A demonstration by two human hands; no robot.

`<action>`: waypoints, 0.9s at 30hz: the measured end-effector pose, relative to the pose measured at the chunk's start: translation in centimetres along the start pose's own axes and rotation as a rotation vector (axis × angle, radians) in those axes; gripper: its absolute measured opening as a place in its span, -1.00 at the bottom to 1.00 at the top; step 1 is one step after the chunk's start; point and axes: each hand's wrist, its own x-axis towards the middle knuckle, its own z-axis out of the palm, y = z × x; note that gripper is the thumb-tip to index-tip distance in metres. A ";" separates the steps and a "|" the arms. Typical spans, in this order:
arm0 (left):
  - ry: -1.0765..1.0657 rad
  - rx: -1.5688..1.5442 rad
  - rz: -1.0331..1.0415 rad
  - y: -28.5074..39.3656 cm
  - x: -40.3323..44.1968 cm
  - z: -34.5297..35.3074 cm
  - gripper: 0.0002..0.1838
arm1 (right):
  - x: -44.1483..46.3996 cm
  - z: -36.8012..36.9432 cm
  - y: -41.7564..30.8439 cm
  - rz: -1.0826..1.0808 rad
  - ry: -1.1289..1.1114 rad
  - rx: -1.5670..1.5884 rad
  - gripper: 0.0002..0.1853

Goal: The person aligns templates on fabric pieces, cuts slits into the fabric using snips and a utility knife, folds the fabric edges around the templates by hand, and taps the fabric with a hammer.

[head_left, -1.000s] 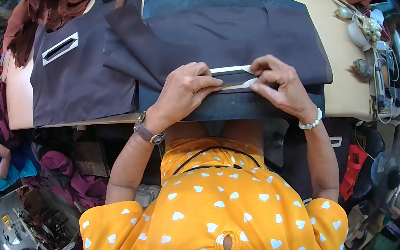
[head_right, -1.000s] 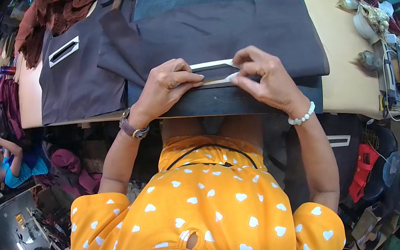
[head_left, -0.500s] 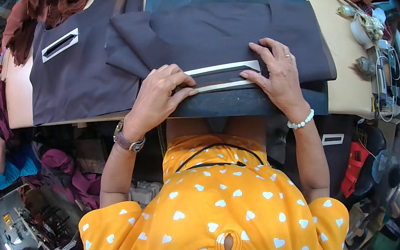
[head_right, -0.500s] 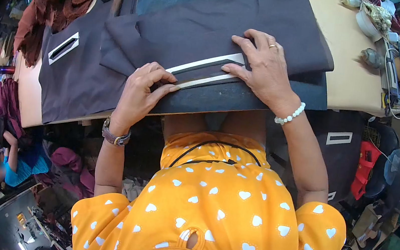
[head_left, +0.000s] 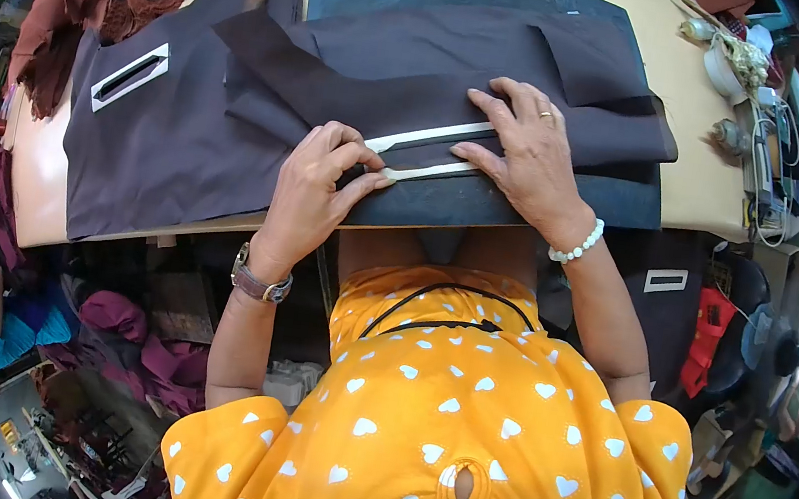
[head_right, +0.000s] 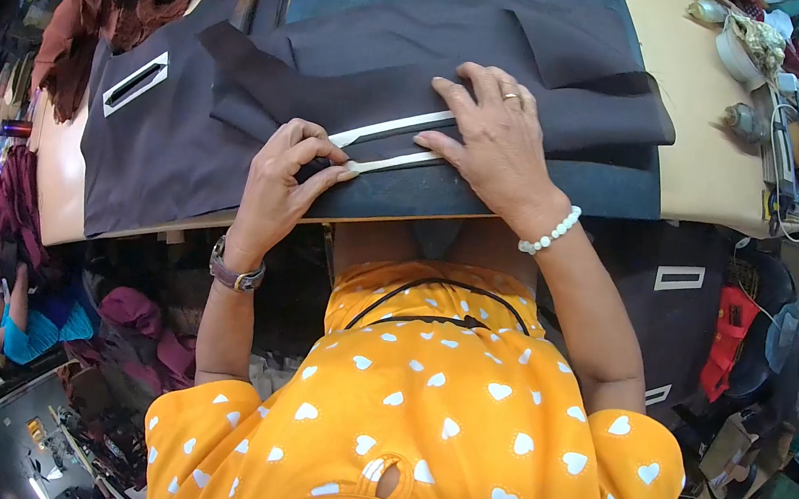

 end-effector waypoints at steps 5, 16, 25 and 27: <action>0.015 -0.010 -0.016 -0.4 -0.2 0.2 -0.77 | 1.7 2.0 -3.8 -0.078 -0.022 0.097 -0.48; -0.009 -0.010 0.005 -0.4 0.0 -0.5 -0.56 | 8.3 1.3 -0.1 0.023 -0.189 0.427 -0.43; 0.069 0.311 0.173 0.4 6.2 -2.6 -0.64 | 15.8 4.3 1.9 -0.038 -0.510 0.411 -0.62; 0.203 0.349 0.326 -1.8 9.6 -3.4 -0.57 | 15.9 2.4 1.0 -0.111 -0.448 0.533 -0.66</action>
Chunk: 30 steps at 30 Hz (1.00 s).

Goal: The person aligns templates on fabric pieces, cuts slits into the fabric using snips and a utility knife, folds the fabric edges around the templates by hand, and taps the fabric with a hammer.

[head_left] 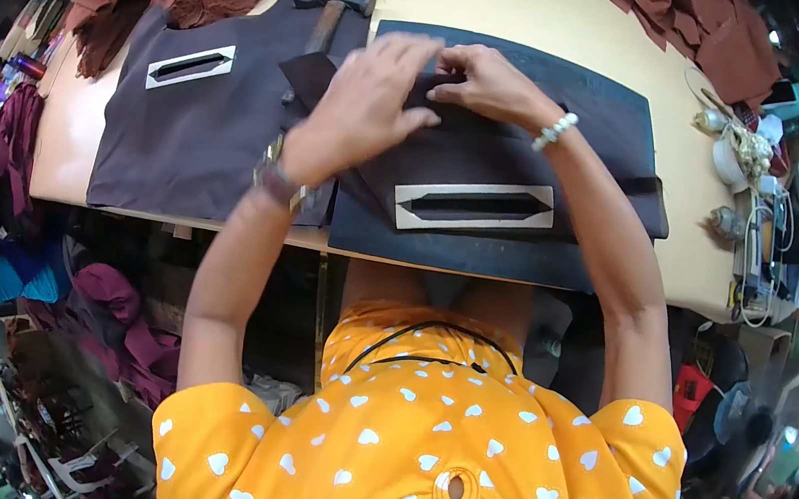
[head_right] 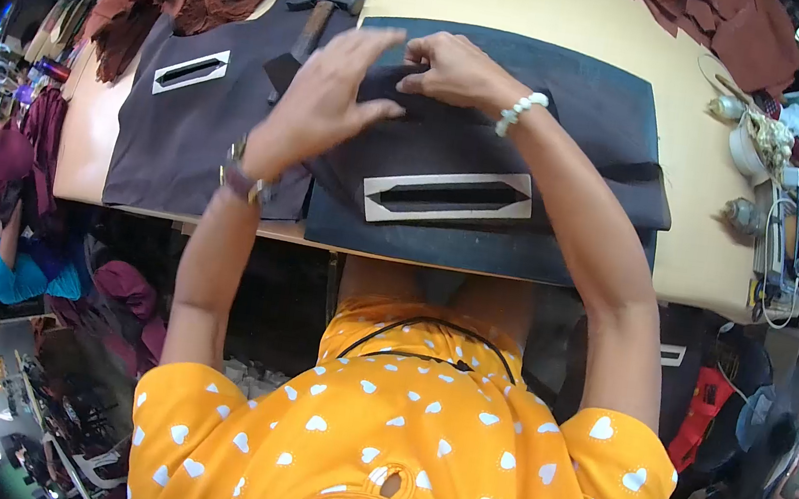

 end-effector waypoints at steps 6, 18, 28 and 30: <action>-0.435 -0.327 -0.189 -5.0 3.1 -7.1 -0.77 | -1.6 -7.4 -3.8 -0.161 -0.125 -0.199 -0.70; -0.119 0.906 -0.469 -19.9 4.1 -24.2 -0.79 | 10.0 -13.4 -3.8 -0.122 0.273 -0.466 -0.88; 0.700 0.211 -0.250 -17.2 3.3 -30.2 -0.79 | 8.8 -11.7 -12.0 -0.666 0.479 0.402 -0.74; 0.798 -0.040 -0.280 -17.2 0.7 -30.4 -0.77 | 7.4 -9.4 -12.8 -0.776 0.463 0.754 -0.74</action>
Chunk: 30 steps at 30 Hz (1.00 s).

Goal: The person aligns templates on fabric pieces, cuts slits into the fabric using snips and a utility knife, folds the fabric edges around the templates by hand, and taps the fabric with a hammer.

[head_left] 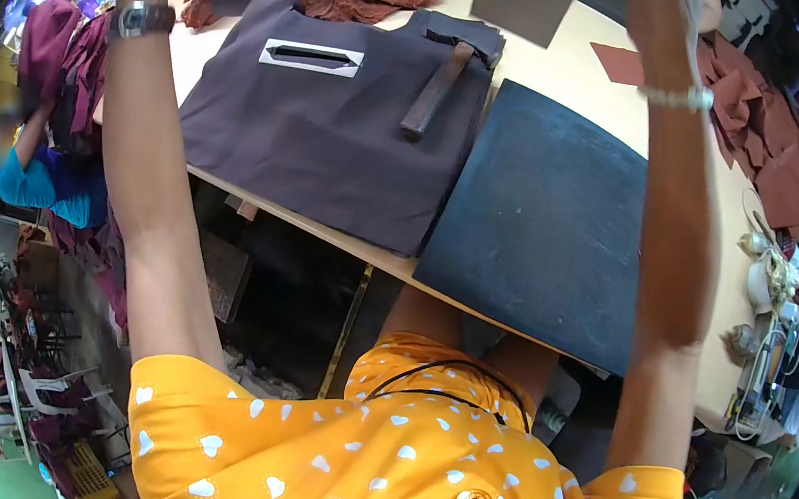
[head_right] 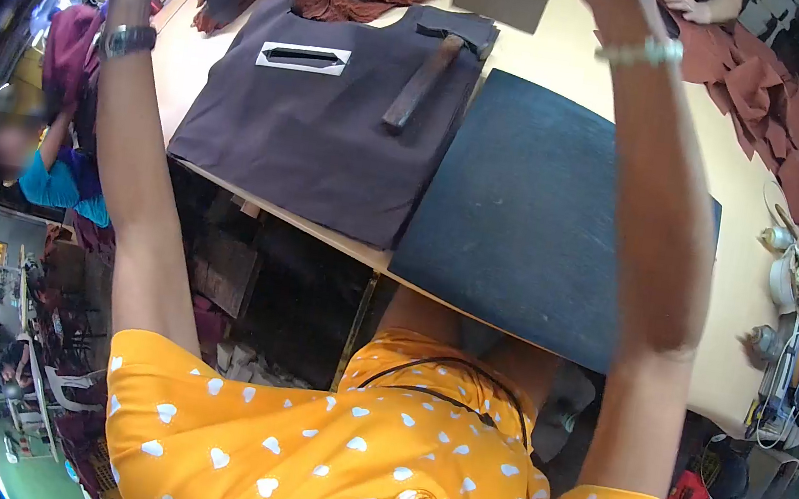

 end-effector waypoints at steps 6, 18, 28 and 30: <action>0.273 -0.041 -0.301 -2.7 -8.9 -2.4 -0.68 | -7.2 4.6 3.3 0.300 0.463 0.121 -0.76; 0.280 0.279 -0.698 -10.7 -28.7 -10.0 -0.49 | -18.8 10.6 5.0 0.844 -0.234 -0.521 -0.34; 0.032 1.376 -0.396 -11.0 -27.6 -8.8 -0.35 | -19.3 10.9 5.5 0.791 -0.287 -0.555 -0.33; 0.027 1.167 -0.377 -11.2 -24.3 -7.2 -0.34 | -19.4 11.2 5.5 0.779 -0.312 -0.586 -0.31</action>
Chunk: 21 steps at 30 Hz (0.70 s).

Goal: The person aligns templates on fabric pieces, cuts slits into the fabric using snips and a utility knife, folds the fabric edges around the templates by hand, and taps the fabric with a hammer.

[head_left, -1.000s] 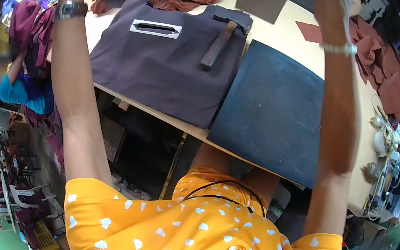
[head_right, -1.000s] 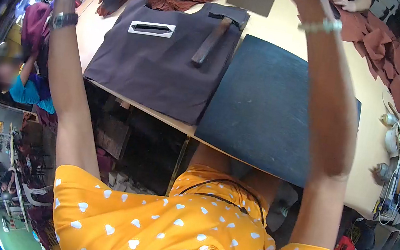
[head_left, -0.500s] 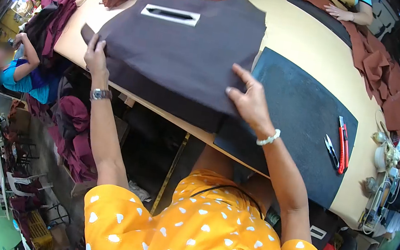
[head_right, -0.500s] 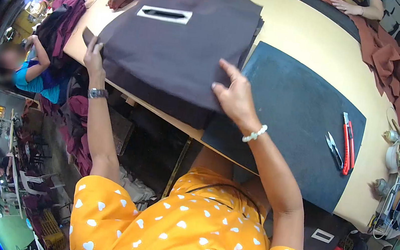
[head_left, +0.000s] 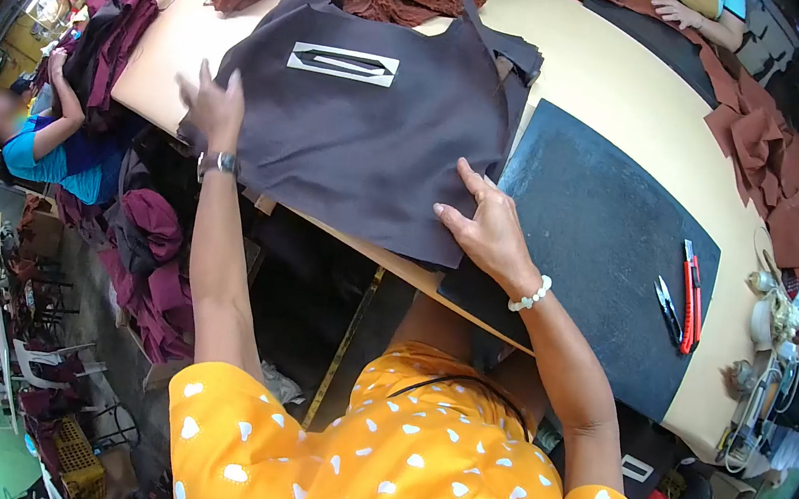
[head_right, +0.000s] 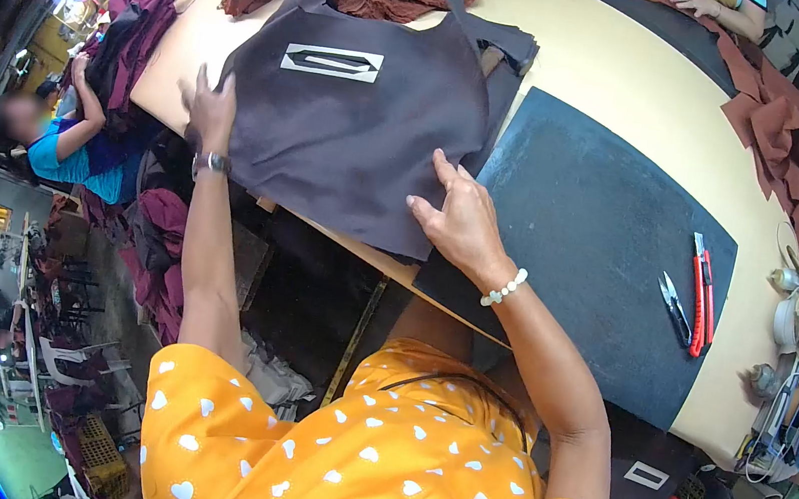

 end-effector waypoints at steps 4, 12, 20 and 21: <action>0.025 -0.096 0.185 7.8 5.8 1.8 -0.41 | -0.1 0.3 -0.1 -0.006 0.014 -0.057 -0.32; -0.835 0.424 0.263 15.4 11.2 4.6 -0.47 | 0.0 0.5 0.3 -0.034 0.047 -0.062 -0.37; -0.777 0.480 0.236 10.8 10.9 4.9 -0.61 | -0.2 0.8 0.4 -0.046 0.075 -0.116 -0.39; -0.730 0.441 0.192 10.6 11.2 4.6 -0.61 | -0.2 0.8 0.4 -0.045 0.079 -0.123 -0.40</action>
